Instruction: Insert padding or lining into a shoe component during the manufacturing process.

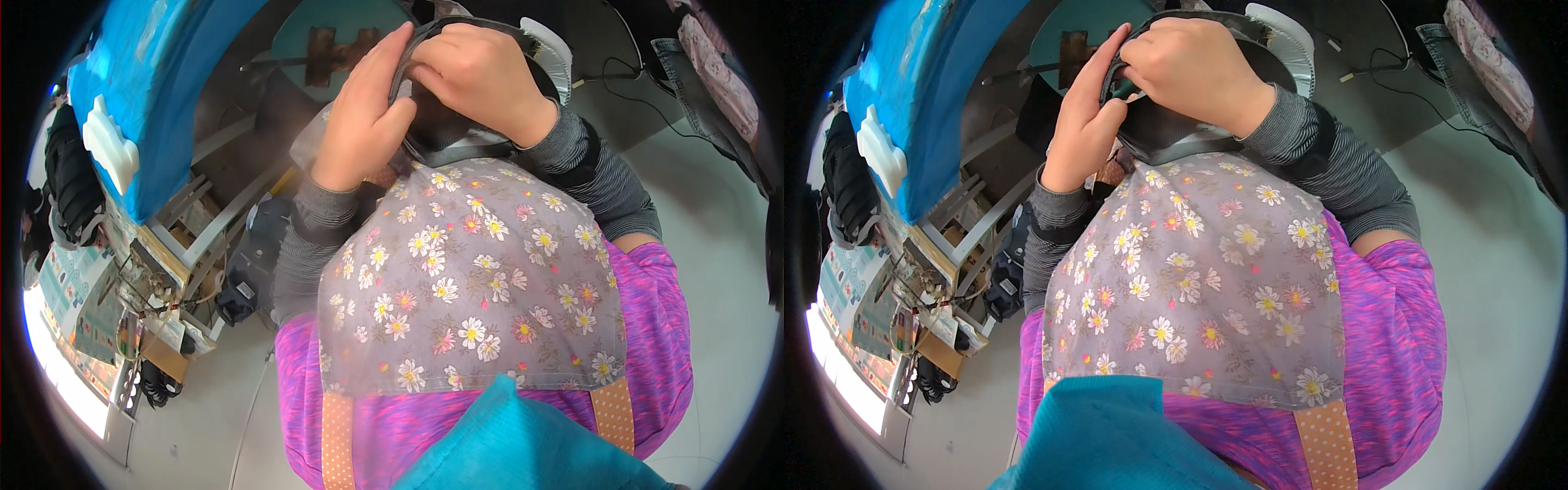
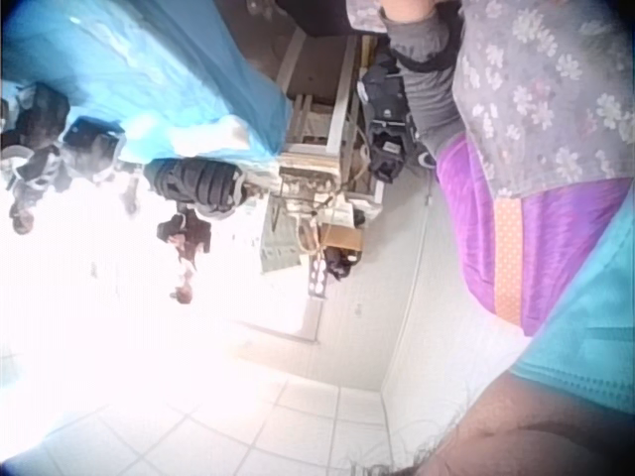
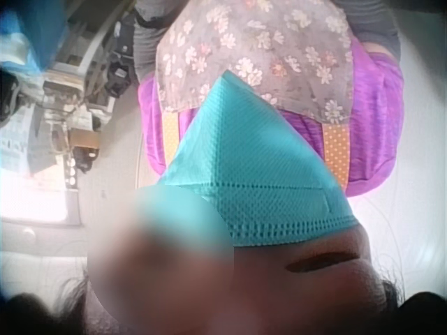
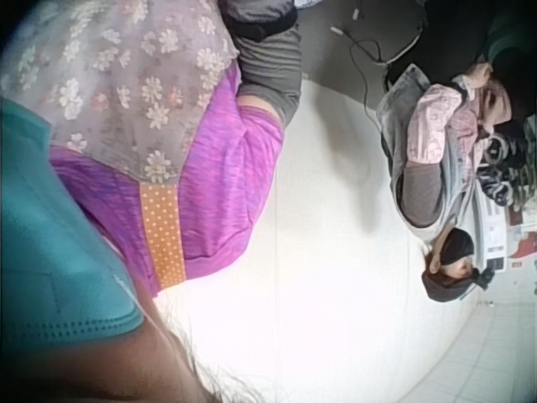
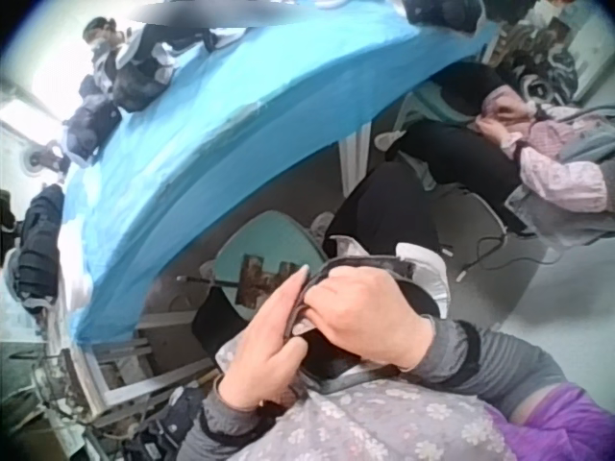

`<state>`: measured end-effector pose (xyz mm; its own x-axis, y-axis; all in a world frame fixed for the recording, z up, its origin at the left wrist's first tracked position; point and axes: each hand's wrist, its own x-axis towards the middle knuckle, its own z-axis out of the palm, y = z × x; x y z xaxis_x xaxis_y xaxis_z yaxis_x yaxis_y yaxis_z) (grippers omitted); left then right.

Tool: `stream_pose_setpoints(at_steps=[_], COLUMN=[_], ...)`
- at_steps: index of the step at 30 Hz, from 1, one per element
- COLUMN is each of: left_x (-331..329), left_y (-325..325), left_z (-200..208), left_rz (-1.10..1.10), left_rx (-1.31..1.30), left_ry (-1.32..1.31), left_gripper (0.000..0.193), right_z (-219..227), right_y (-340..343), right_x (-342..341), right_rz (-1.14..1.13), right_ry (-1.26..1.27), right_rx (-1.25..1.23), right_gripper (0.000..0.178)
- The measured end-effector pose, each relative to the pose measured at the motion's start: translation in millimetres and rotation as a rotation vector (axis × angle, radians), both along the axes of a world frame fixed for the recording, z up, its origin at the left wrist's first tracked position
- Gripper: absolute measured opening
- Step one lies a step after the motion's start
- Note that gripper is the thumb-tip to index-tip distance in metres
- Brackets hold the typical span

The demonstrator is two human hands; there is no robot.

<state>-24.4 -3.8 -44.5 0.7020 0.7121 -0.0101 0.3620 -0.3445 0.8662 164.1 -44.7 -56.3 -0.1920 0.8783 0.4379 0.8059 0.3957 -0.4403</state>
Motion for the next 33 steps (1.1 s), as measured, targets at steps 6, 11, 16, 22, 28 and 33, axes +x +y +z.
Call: stream_pose_setpoints(at_steps=[6, 11, 16, 22, 28, 33], left_x=[2, -3, -2, 3, 4, 3], left_y=[2, 3, 5, 6, 14, 17], left_z=[6, 8, 19, 28, 38, 37], left_rz=[0.037, 0.095, 0.045, -0.007, -0.039, -0.035], left_rx=[0.183, 0.089, 0.025, 0.138, 0.34, 0.308], left_ry=[0.189, 0.156, 0.162, 0.211, 0.313, 0.244], left_gripper=[0.05, 0.046, 0.049, 0.039, 0.032, 0.024], right_z=[6, 17, 0, 5, 24, -1], right_y=[7, 4, -8, -1, 4, -7], right_x=[1, 10, 13, 16, 14, 14], right_rz=[-0.061, 0.048, 0.141, 0.09, 0.051, 0.076], right_ry=[0.0, 0.008, -0.028, 0.018, -0.025, 0.038], right_rx=[-0.115, -0.18, 0.016, 0.068, -0.009, -0.015], right_gripper=[0.021, 0.026, 0.014, 0.014, 0.024, 0.029])
